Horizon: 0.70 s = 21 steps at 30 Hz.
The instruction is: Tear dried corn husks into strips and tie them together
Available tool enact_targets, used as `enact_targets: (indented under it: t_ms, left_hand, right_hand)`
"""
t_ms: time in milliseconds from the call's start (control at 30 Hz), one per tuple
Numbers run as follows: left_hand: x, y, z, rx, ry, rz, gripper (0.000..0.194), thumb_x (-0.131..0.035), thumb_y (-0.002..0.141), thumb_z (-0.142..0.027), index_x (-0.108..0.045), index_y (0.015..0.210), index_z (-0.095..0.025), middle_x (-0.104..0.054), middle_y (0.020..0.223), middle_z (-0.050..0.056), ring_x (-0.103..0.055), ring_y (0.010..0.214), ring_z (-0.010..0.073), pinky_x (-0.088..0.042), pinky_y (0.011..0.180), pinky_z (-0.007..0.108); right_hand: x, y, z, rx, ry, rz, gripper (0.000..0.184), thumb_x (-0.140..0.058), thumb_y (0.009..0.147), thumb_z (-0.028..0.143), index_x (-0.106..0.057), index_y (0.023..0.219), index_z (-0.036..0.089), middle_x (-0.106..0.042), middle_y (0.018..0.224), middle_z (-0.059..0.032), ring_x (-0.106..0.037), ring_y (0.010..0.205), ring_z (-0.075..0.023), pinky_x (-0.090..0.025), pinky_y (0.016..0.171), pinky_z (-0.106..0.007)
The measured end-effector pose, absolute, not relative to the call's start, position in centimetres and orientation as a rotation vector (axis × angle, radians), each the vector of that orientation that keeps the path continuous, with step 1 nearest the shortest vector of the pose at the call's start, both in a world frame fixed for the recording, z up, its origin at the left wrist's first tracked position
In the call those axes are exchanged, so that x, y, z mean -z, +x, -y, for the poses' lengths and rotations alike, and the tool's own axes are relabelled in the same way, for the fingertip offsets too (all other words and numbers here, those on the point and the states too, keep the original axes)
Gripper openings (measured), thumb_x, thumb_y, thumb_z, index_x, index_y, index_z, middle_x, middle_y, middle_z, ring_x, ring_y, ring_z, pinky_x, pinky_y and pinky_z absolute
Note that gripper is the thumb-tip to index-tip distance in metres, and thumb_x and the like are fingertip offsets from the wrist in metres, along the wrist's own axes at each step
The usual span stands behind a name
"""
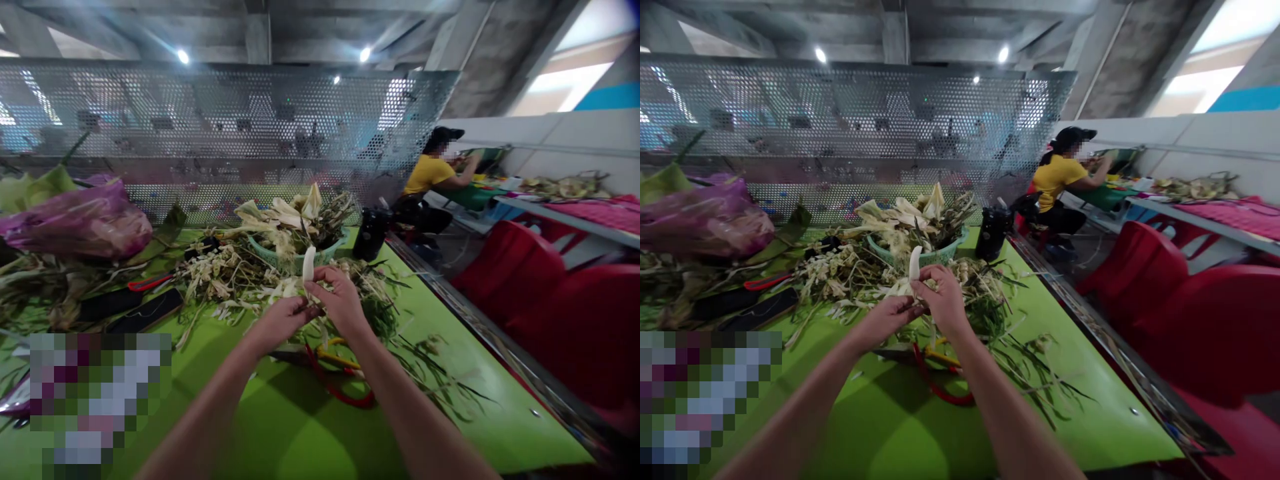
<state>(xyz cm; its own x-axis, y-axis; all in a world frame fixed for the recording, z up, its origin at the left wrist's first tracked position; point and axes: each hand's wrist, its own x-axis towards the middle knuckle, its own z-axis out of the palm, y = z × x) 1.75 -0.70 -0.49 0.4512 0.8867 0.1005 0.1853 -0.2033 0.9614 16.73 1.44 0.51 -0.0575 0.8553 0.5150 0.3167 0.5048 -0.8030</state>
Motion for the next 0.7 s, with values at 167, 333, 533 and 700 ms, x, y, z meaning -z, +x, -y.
enact_targets:
  t_ms: [167, 333, 533, 700]
  left_hand:
    - [0.2, 2.2, 1.3, -0.809, 1.789, -0.971, 0.039, -0.052, 0.080, -0.052, -0.056, 0.064, -0.017, -0.043, 0.060, -0.002, -0.037, 0.058, 0.0118, -0.027, 0.054, 0.023]
    - [0.4, 2.4, 1.4, -0.759, 1.801, -0.962, 0.035, -0.055, 0.079, -0.048, -0.059, 0.063, -0.016, -0.047, 0.059, -0.002, -0.040, 0.060, 0.0126, -0.031, 0.057, 0.024]
    - [0.2, 2.0, 1.2, -0.951, 1.380, -0.876, 0.034, -0.054, 0.081, -0.048, -0.067, 0.085, -0.017, -0.062, 0.082, 0.003, -0.053, 0.081, 0.0164, -0.039, 0.074, 0.025]
    - [0.6, 1.7, 0.6, -1.147, 1.066, -0.857, 0.029, -0.056, 0.080, -0.043, -0.064, 0.095, -0.019, -0.059, 0.078, 0.001, -0.050, 0.070, 0.0119, -0.039, 0.067, 0.023]
  right_hand:
    - [-0.6, 16.8, -1.4, -0.596, -1.063, 1.544, 0.010, -0.061, 0.077, 0.030, -0.062, 0.074, 0.020, -0.060, 0.085, -0.0037, -0.054, 0.085, -0.0205, -0.039, 0.078, -0.033]
    - [-0.4, 16.7, -1.4, -0.527, -1.089, 1.493, 0.010, -0.062, 0.076, 0.029, -0.060, 0.070, 0.020, -0.061, 0.084, -0.0036, -0.053, 0.086, -0.0207, -0.039, 0.079, -0.033]
    - [-1.6, 17.3, -1.0, -0.388, -1.050, 1.531, 0.018, -0.062, 0.079, 0.034, -0.065, 0.091, 0.022, -0.061, 0.104, -0.0063, -0.051, 0.102, -0.0232, -0.036, 0.091, -0.036]
    - [-1.3, 17.6, -1.3, -0.492, -1.104, 1.538, 0.022, -0.057, 0.082, 0.042, -0.064, 0.079, 0.021, -0.060, 0.082, -0.0045, -0.053, 0.080, -0.0199, -0.041, 0.073, -0.031]
